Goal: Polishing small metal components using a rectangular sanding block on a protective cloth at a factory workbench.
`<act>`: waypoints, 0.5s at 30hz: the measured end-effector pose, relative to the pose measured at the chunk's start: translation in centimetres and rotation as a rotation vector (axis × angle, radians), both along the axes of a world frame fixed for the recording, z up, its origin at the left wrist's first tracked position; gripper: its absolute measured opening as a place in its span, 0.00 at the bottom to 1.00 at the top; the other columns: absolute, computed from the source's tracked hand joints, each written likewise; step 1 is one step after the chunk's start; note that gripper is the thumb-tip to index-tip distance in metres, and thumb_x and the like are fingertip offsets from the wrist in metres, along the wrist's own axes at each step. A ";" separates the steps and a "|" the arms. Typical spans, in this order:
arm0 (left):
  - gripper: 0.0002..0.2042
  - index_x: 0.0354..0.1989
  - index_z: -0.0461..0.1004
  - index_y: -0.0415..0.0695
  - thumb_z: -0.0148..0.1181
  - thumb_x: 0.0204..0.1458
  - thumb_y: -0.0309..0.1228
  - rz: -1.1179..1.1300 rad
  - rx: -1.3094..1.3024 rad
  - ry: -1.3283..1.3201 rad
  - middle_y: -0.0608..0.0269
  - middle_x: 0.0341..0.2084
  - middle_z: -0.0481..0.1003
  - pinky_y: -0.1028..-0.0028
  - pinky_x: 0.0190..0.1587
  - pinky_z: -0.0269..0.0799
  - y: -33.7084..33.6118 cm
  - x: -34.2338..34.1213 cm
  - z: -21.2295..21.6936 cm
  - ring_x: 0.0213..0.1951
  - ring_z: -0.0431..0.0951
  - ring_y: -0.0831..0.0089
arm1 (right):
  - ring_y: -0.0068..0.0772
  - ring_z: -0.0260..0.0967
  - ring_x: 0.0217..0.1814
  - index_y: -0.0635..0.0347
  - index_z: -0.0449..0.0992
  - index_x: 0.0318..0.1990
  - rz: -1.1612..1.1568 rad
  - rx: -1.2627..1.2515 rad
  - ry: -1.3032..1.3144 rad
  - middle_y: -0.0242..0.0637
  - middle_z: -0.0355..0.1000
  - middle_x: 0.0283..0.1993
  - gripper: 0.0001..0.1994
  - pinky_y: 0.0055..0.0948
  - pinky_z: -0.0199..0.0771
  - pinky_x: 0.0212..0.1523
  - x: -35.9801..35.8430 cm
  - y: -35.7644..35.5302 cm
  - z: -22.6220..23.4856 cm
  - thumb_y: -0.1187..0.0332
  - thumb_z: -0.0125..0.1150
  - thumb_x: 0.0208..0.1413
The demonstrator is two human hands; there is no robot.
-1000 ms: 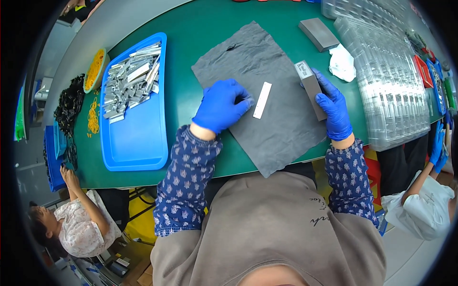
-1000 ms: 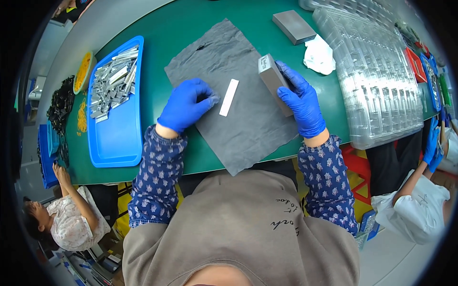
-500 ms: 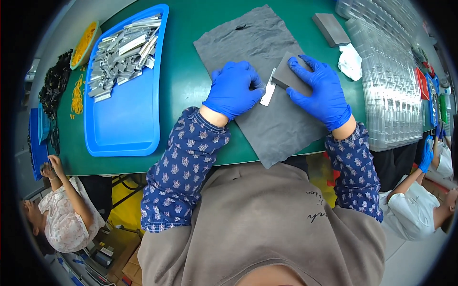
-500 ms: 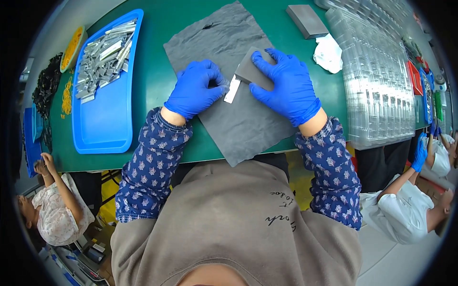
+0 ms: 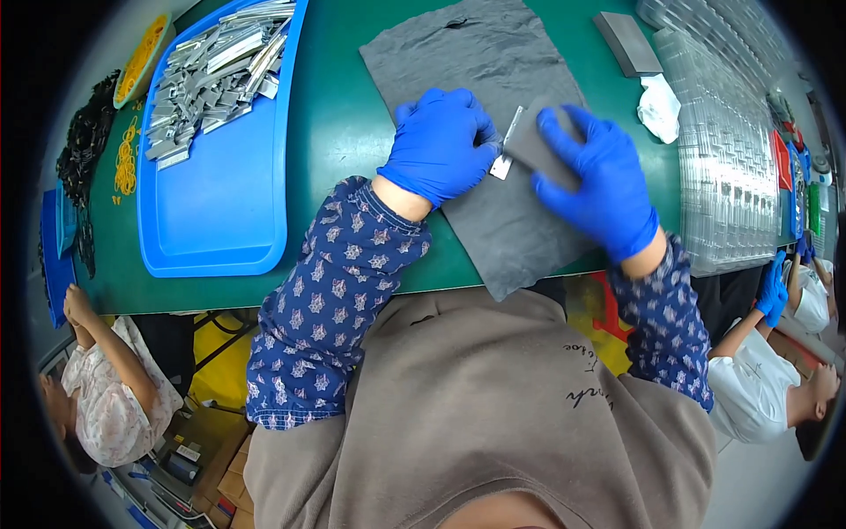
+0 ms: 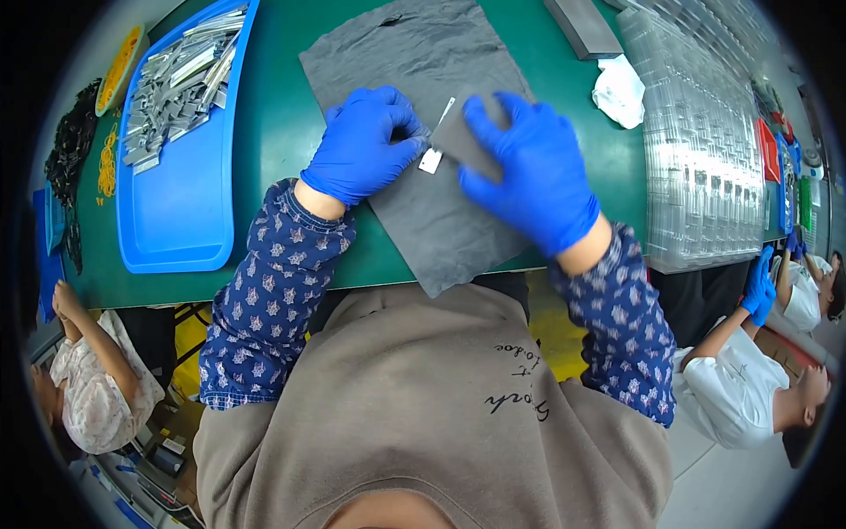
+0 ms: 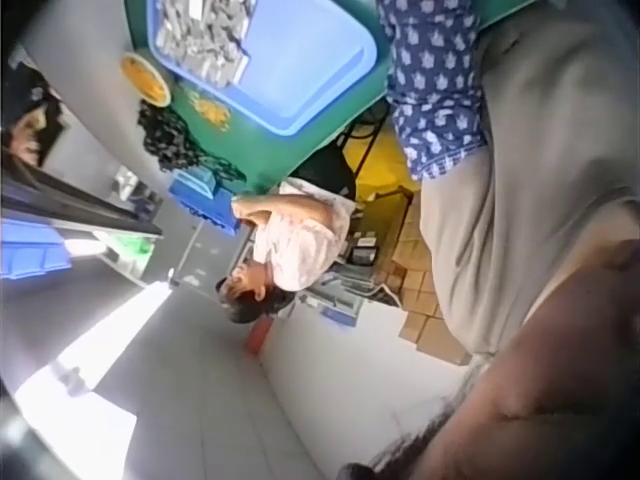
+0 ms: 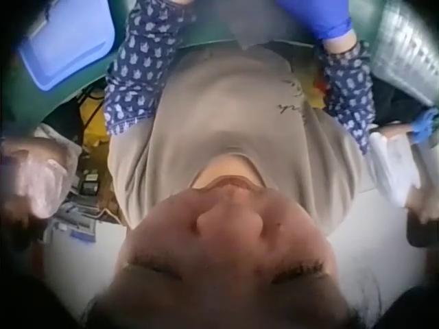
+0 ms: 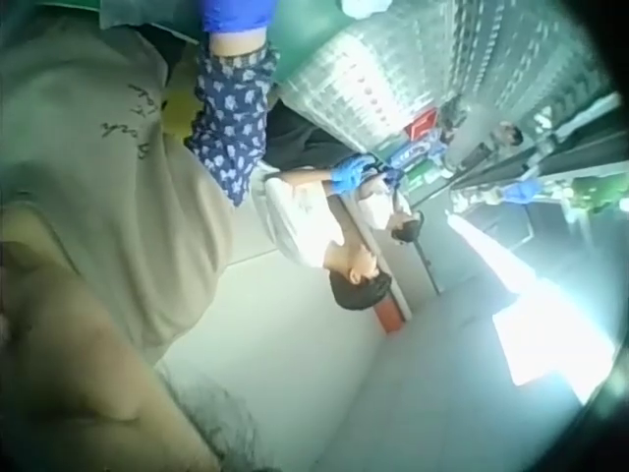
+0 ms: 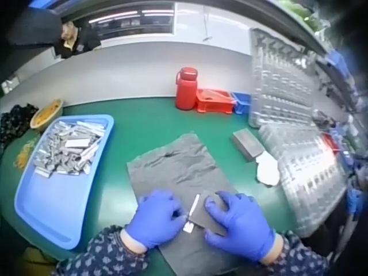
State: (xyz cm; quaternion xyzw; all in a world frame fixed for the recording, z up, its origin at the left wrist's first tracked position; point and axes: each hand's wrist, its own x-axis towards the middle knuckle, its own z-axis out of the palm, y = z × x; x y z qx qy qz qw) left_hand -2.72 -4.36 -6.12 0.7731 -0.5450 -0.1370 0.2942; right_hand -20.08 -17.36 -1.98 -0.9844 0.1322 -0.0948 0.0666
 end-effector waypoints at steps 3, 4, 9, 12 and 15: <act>0.07 0.27 0.78 0.49 0.63 0.43 0.37 0.005 0.012 -0.007 0.66 0.33 0.73 0.61 0.46 0.59 0.0 0.0 0.1 0.42 0.71 0.61 | 0.54 0.68 0.51 0.50 0.72 0.58 0.112 0.009 0.001 0.53 0.67 0.56 0.30 0.42 0.69 0.52 -0.3 1.2 0.6 0.60 0.67 0.41; 0.07 0.27 0.78 0.49 0.63 0.43 0.37 0.005 0.015 -0.006 0.66 0.33 0.73 0.61 0.46 0.59 0.1 0.0 0.0 0.42 0.71 0.61 | 0.55 0.68 0.51 0.50 0.72 0.58 0.152 0.043 0.016 0.53 0.67 0.56 0.31 0.43 0.69 0.52 -0.3 1.3 0.8 0.60 0.67 0.41; 0.07 0.27 0.78 0.49 0.62 0.44 0.37 -0.009 -0.012 -0.025 0.65 0.34 0.73 0.60 0.46 0.60 0.2 0.1 0.0 0.42 0.71 0.60 | 0.53 0.68 0.50 0.50 0.72 0.58 -0.011 -0.043 -0.054 0.51 0.68 0.56 0.30 0.43 0.70 0.51 0.8 -0.6 0.0 0.61 0.66 0.42; 0.05 0.24 0.79 0.54 0.62 0.43 0.40 0.004 -0.024 0.007 0.69 0.32 0.73 0.59 0.47 0.57 -0.1 0.1 -0.6 0.43 0.70 0.62 | 0.53 0.68 0.49 0.50 0.72 0.58 0.079 -0.040 -0.021 0.51 0.68 0.55 0.30 0.42 0.69 0.51 -0.4 1.5 0.2 0.61 0.66 0.42; 0.06 0.24 0.78 0.54 0.62 0.42 0.39 0.004 -0.028 -0.004 0.69 0.32 0.72 0.59 0.47 0.57 0.1 0.2 -0.5 0.43 0.70 0.62 | 0.53 0.68 0.49 0.50 0.71 0.58 0.093 0.017 0.059 0.52 0.68 0.55 0.30 0.41 0.69 0.52 -0.1 0.9 1.3 0.61 0.66 0.42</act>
